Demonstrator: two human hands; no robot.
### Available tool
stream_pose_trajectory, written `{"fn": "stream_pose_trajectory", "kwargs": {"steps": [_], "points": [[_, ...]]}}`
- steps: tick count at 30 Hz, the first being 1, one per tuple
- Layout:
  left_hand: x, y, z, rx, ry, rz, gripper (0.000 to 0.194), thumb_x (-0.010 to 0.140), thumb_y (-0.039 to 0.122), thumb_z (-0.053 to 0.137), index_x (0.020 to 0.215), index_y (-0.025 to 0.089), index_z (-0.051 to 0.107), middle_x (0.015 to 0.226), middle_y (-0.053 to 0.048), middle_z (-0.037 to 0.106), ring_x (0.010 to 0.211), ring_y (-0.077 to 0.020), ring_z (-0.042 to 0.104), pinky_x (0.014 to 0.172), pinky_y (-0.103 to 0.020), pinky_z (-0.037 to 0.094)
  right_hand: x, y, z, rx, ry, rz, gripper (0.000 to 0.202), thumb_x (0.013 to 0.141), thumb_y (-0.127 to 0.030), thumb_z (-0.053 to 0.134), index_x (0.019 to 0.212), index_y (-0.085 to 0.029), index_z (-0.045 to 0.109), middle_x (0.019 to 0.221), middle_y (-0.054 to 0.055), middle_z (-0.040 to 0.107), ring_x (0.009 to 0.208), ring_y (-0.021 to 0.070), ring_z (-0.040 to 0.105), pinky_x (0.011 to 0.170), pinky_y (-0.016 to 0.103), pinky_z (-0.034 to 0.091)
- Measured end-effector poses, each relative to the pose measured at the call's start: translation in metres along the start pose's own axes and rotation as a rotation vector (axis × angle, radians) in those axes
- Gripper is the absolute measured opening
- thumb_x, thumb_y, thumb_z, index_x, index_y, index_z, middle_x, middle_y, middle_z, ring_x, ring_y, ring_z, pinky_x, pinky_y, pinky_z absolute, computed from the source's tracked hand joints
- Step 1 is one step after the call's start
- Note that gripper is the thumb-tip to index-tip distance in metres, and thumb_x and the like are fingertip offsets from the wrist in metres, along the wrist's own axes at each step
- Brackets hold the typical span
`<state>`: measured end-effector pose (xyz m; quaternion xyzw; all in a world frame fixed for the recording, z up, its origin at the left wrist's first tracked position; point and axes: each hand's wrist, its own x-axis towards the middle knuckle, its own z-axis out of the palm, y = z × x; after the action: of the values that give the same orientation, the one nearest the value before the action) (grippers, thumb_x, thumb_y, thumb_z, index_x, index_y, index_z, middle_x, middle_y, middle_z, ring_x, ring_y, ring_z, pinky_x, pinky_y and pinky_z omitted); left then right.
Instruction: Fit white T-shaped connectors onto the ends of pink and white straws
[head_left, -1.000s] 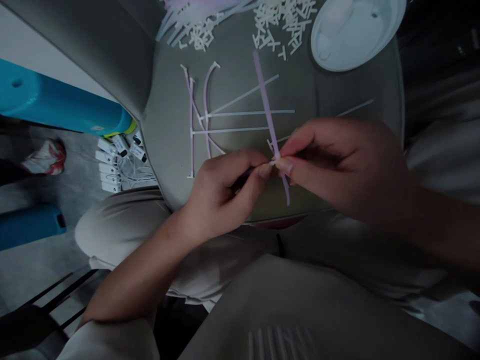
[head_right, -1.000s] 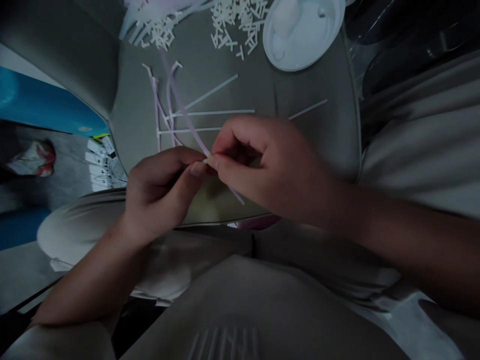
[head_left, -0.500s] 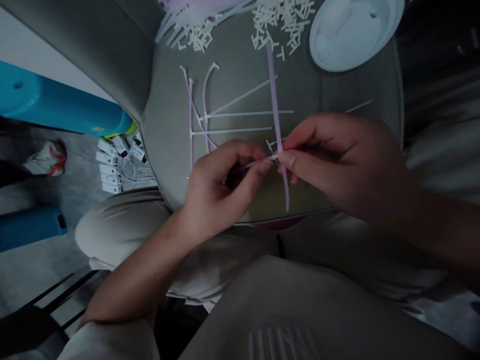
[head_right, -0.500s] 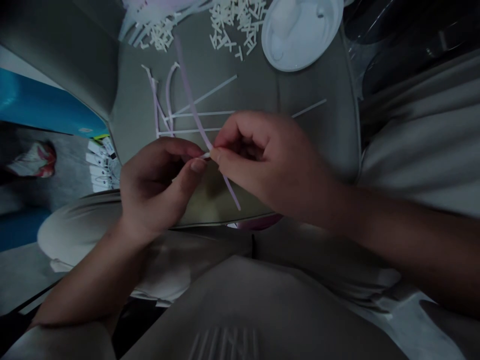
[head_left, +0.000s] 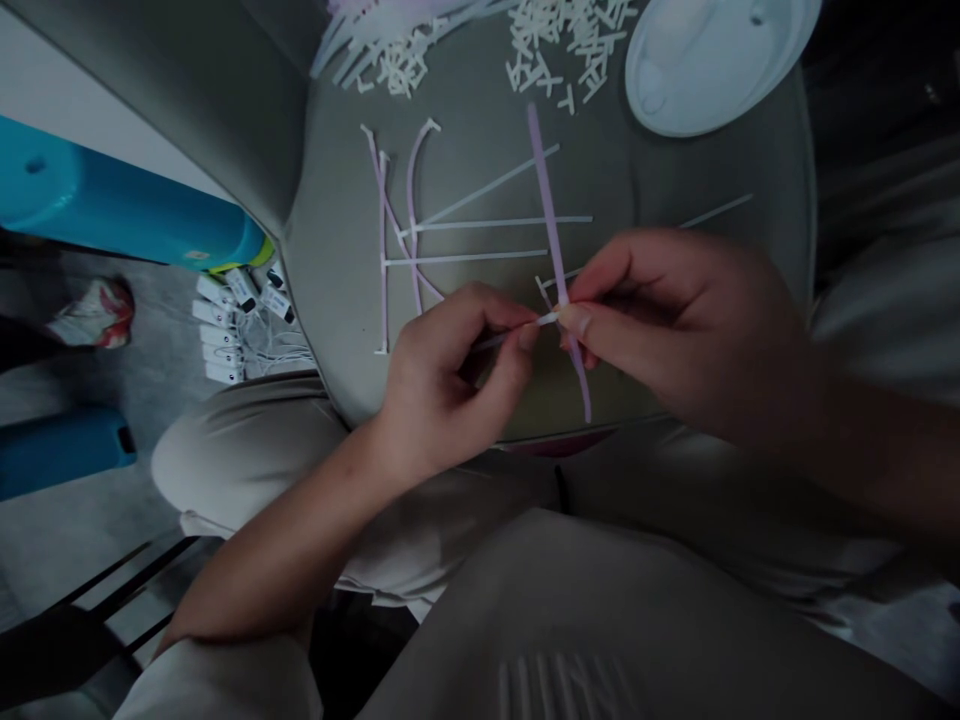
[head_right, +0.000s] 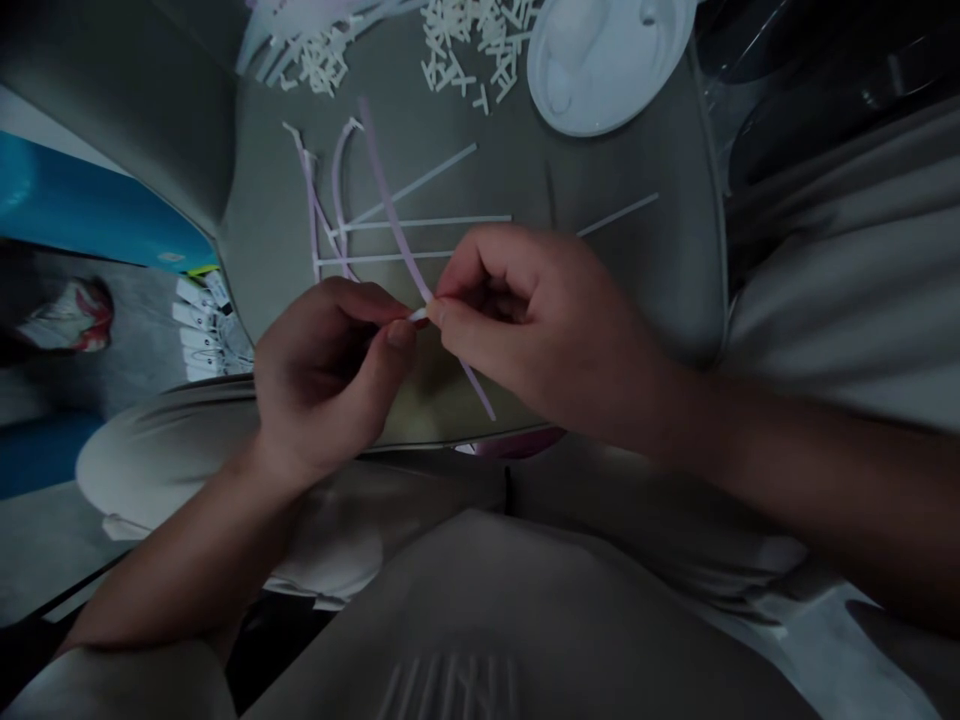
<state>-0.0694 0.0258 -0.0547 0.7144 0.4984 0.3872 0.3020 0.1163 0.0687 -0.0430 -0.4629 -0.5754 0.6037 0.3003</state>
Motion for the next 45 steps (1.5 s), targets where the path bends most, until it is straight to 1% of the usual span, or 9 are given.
{"fn": "stream_pose_trajectory", "kwargs": {"steps": [5,9,14,20,25,28,34,39,45], "points": [[-0.0004,-0.0004,0.0007,0.017,-0.01,-0.005,0.017,0.101,0.028,0.057,0.087,0.021,0.063,0.076,0.001,0.068,0.061,-0.0081,0.058,0.055,-0.024,0.046,-0.0008,-0.0011,0.0003,-0.035,0.011,-0.002,0.011,0.081,-0.02,0.064,0.071,-0.022,0.06,0.065,-0.006,0.062,0.06,0.0085,0.057,0.053,0.022,0.041],[-0.0007,-0.001,0.0014,0.037,-0.022,-0.01,0.017,0.102,0.028,0.057,0.087,0.021,0.062,0.076,0.001,0.067,0.063,-0.0086,0.058,0.056,-0.025,0.047,-0.0004,-0.0016,0.0011,-0.004,0.002,0.018,0.011,0.079,-0.019,0.063,0.07,-0.022,0.059,0.066,-0.007,0.062,0.061,0.0078,0.056,0.053,0.021,0.04],[0.0012,-0.0013,0.002,0.055,-0.009,0.045,0.017,0.101,0.028,0.058,0.085,0.021,0.06,0.072,0.003,0.065,0.061,-0.0069,0.057,0.055,-0.022,0.044,-0.0003,-0.0003,0.0019,0.021,-0.01,0.026,0.011,0.079,-0.017,0.064,0.069,-0.021,0.059,0.066,-0.007,0.062,0.061,0.0068,0.055,0.053,0.019,0.039],[0.0005,-0.0006,0.0009,0.081,-0.009,0.028,0.023,0.101,0.034,0.058,0.083,0.022,0.062,0.069,0.003,0.063,0.059,-0.0074,0.055,0.053,-0.023,0.042,-0.0016,0.0015,0.0017,0.009,-0.009,0.02,0.012,0.078,-0.017,0.064,0.068,-0.021,0.059,0.066,-0.007,0.062,0.061,0.0076,0.055,0.052,0.02,0.039],[0.0,-0.0006,0.0007,0.064,-0.032,0.039,0.015,0.1,0.025,0.058,0.085,0.021,0.062,0.07,0.003,0.064,0.058,-0.0075,0.054,0.053,-0.024,0.042,-0.0009,0.0004,0.0023,0.009,-0.02,0.001,0.012,0.078,-0.015,0.065,0.069,-0.02,0.06,0.065,-0.008,0.06,0.06,0.0057,0.052,0.051,0.018,0.038],[0.0006,-0.0015,0.0016,0.047,-0.033,0.051,0.014,0.098,0.022,0.059,0.085,0.022,0.062,0.069,0.003,0.065,0.057,-0.0079,0.054,0.052,-0.024,0.04,-0.001,-0.0006,0.0024,0.021,-0.036,-0.007,0.015,0.077,-0.013,0.066,0.066,-0.021,0.058,0.062,-0.008,0.057,0.057,0.0055,0.049,0.05,0.018,0.036],[0.0009,-0.0035,0.0026,0.032,-0.014,0.057,0.014,0.097,0.021,0.062,0.083,0.021,0.061,0.069,0.004,0.065,0.056,-0.0071,0.052,0.051,-0.024,0.039,-0.0021,-0.0011,0.002,0.044,-0.038,-0.003,0.015,0.076,-0.015,0.066,0.066,-0.022,0.058,0.061,-0.008,0.056,0.054,0.0059,0.046,0.046,0.02,0.032],[0.0017,-0.0028,0.0021,0.042,-0.015,0.081,0.017,0.097,0.02,0.062,0.08,0.02,0.059,0.067,0.003,0.063,0.055,-0.0065,0.051,0.052,-0.023,0.038,-0.0006,-0.0005,0.0026,0.027,0.001,-0.01,0.016,0.075,-0.011,0.064,0.065,-0.021,0.057,0.063,-0.007,0.058,0.058,0.0063,0.05,0.051,0.019,0.036],[0.0016,-0.004,0.0015,0.094,-0.018,0.117,0.015,0.097,0.02,0.061,0.082,0.02,0.058,0.066,0.005,0.06,0.054,-0.0058,0.051,0.051,-0.021,0.038,-0.0001,-0.0007,0.0024,-0.001,-0.007,-0.016,0.017,0.077,-0.012,0.064,0.065,-0.021,0.057,0.061,-0.009,0.055,0.054,0.0042,0.045,0.049,0.018,0.034]]}}
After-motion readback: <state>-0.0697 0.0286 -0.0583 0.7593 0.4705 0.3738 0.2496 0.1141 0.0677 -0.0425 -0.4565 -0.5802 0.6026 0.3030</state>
